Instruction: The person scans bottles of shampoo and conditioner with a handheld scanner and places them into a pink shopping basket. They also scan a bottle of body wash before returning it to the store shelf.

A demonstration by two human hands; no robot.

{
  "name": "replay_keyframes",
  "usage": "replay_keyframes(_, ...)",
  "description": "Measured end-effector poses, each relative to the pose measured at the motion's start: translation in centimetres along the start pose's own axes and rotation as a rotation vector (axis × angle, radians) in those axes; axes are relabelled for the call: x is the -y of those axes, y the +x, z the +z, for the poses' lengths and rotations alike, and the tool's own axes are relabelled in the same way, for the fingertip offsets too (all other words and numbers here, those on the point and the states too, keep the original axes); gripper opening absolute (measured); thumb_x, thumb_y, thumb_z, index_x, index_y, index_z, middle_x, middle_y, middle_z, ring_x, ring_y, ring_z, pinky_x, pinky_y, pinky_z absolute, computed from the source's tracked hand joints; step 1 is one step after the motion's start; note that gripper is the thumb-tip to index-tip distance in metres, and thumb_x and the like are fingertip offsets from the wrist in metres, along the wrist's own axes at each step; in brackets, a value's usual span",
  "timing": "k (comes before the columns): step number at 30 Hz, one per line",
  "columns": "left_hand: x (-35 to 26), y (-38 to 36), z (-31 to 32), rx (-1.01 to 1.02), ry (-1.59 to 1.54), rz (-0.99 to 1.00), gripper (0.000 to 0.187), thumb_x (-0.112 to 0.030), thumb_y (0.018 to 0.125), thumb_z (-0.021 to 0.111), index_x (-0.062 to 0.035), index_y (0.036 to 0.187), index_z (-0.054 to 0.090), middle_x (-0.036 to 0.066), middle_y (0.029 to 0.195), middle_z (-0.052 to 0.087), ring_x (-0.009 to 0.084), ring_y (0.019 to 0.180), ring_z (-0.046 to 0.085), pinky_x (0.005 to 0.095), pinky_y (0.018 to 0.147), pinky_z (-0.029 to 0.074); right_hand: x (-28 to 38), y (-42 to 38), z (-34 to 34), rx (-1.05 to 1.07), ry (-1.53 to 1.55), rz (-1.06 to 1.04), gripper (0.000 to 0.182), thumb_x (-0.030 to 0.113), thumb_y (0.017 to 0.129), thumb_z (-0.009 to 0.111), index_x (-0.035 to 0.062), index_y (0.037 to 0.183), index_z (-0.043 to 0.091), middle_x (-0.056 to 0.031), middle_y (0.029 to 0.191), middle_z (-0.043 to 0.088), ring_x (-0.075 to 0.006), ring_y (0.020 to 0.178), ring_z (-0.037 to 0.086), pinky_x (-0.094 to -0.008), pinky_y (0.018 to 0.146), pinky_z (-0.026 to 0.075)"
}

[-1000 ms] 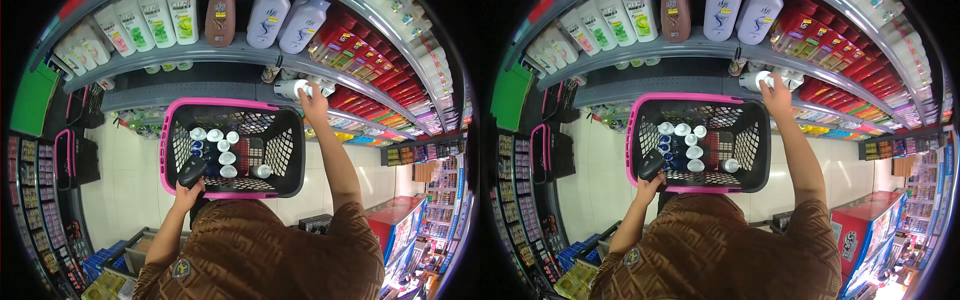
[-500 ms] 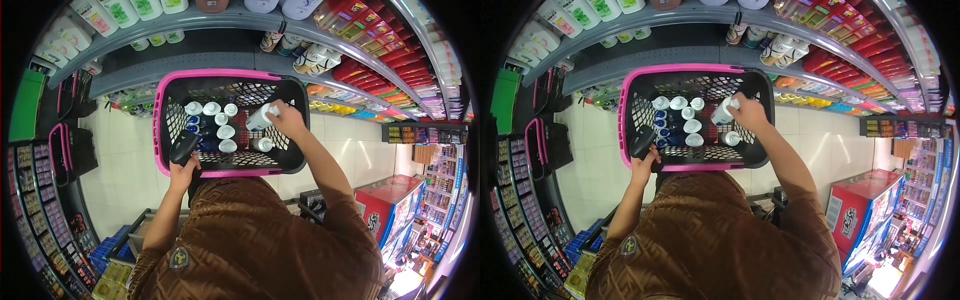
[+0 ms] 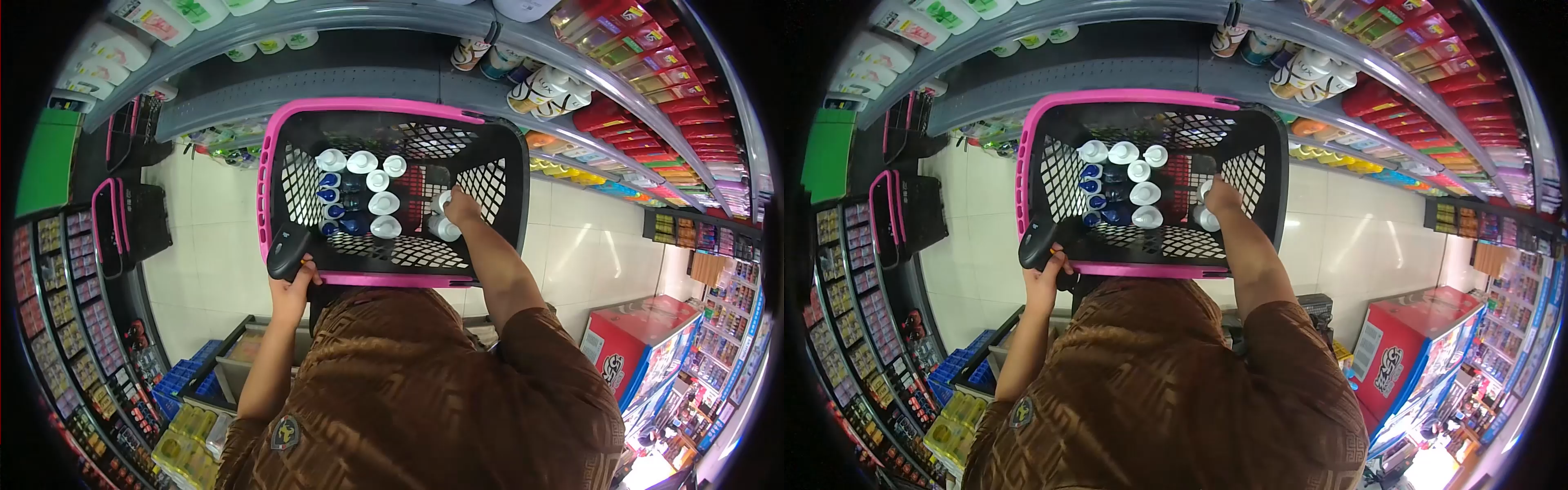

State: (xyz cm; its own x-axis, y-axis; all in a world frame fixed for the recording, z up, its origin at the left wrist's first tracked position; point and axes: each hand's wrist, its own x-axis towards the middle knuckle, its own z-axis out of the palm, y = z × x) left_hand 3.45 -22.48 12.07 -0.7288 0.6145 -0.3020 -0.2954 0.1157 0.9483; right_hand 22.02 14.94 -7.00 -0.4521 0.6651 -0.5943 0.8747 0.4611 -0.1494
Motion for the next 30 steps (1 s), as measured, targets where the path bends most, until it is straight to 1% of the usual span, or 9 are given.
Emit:
replay_keyframes(6, 0.6, 0.6, 0.0, -0.08, -0.034, -0.034, 0.013, 0.001, 0.093, 0.061, 0.0013, 0.106, 0.06, 0.006, 0.078, 0.06, 0.0163, 0.065, 0.061, 0.0297, 0.063, 0.051, -0.4, -1.1, 0.0, -0.012, -0.015, 0.038, 0.045, 0.026, 0.088, 0.06, 0.0057, 0.128, 0.056, -0.0204, 0.114, 0.071, -0.0367, 0.108, 0.068, -0.0515, 0.09, 0.054)
replay_keyframes(9, 0.9, 1.7, 0.6, -0.061, -0.047, -0.002, 0.016, -0.009, 0.093, 0.063, -0.0023, 0.106, 0.056, 0.007, 0.071, 0.058, 0.017, 0.063, 0.059, 0.0318, 0.063, 0.05, 0.4, -2.0, -2.2, 0.055, -0.084, 0.005, 0.057, 0.03, 0.086, 0.067, 0.0061, 0.136, 0.053, -0.0201, 0.128, 0.064, -0.0351, 0.117, 0.066, -0.0479, 0.095, 0.053)
replay_keyframes(13, 0.8, 2.3, 1.5, -0.025, -0.121, -0.035, 0.016, -0.009, 0.092, 0.063, -0.0031, 0.105, 0.056, 0.007, 0.071, 0.058, 0.0167, 0.063, 0.058, 0.0316, 0.065, 0.05, 2.5, -6.0, -12.9, -0.666, 0.329, -0.321, 0.038, 0.03, 0.088, 0.069, 0.012, 0.121, 0.06, -0.0152, 0.105, 0.065, -0.0378, 0.097, 0.068, -0.0485, 0.083, 0.055)
replay_keyframes(15, 1.2, 2.4, 1.7, 0.028, -0.12, -0.001, 0.017, -0.009, 0.092, 0.063, -0.0029, 0.106, 0.056, 0.007, 0.071, 0.058, 0.0167, 0.063, 0.058, 0.0322, 0.067, 0.05, 1.6, -5.7, -19.3, -0.897, 0.362, -0.197, 0.035, 0.028, 0.086, 0.073, 0.01, 0.115, 0.063, -0.0109, 0.089, 0.066, -0.031, 0.084, 0.067, -0.0448, 0.075, 0.053)
replay_keyframes(18, 0.9, 2.5, 2.4, 0.065, -0.123, 0.003, 0.017, -0.01, 0.092, 0.063, -0.0027, 0.106, 0.056, 0.007, 0.072, 0.058, 0.017, 0.064, 0.059, 0.033, 0.07, 0.05, -1.0, -2.5, -27.4, -1.365, 0.403, -0.251, 0.048, 0.033, 0.085, 0.074, 0.0074, 0.123, 0.06, -0.014, 0.09, 0.065, -0.0381, 0.088, 0.066, -0.0474, 0.08, 0.054)
replay_keyframes(21, 0.0, 2.3, 3.0, 0.076, -0.104, -0.01, 0.018, -0.009, 0.092, 0.063, -0.0027, 0.106, 0.056, 0.007, 0.072, 0.059, 0.0173, 0.065, 0.059, 0.0335, 0.071, 0.051, -3.0, 0.8, -32.2, -1.332, 0.283, -0.132, 0.057, 0.041, 0.086, 0.071, 0.0057, 0.13, 0.058, -0.0196, 0.107, 0.067, -0.0398, 0.1, 0.066, -0.0487, 0.087, 0.053)
replay_keyframes(23, -0.8, 2.2, 3.2, 0.083, -0.095, -0.007, 0.017, -0.009, 0.092, 0.062, -0.0029, 0.106, 0.056, 0.007, 0.072, 0.059, 0.0174, 0.065, 0.06, 0.0341, 0.072, 0.051, -3.1, 1.7, -34.7, -0.685, 0.165, 0.144, 0.064, 0.05, 0.088, 0.066, 0.0083, 0.136, 0.057, -0.0222, 0.126, 0.063, -0.0401, 0.112, 0.064, -0.0493, 0.092, 0.053)
replay_keyframes(28, -0.8, 1.9, 2.7, 0.098, -0.098, 0.002, 0.014, -0.004, 0.093, 0.06, -0.0018, 0.106, 0.057, 0.007, 0.078, 0.06, 0.017, 0.067, 0.061, 0.0327, 0.07, 0.051, -3.5, 3.5, -34.5, -0.883, 0.029, -0.04, 0.059, 0.051, 0.09, 0.064, 0.0154, 0.137, 0.058, -0.022, 0.133, 0.061, -0.0376, 0.115, 0.064, -0.0491, 0.094, 0.052)
replay_keyframes(30, -0.6, 1.8, 2.5, 0.102, -0.13, 0.005, 0.013, -0.001, 0.093, 0.06, -0.0001, 0.106, 0.058, 0.006, 0.083, 0.06, 0.0169, 0.068, 0.062, 0.032, 0.069, 0.052, -3.3, 3.3, -34.0, -0.87, 0.045, -0.046, 0.06, 0.053, 0.088, 0.065, 0.0131, 0.134, 0.06, -0.0224, 0.123, 0.066, -0.0386, 0.109, 0.066, -0.0488, 0.091, 0.054)
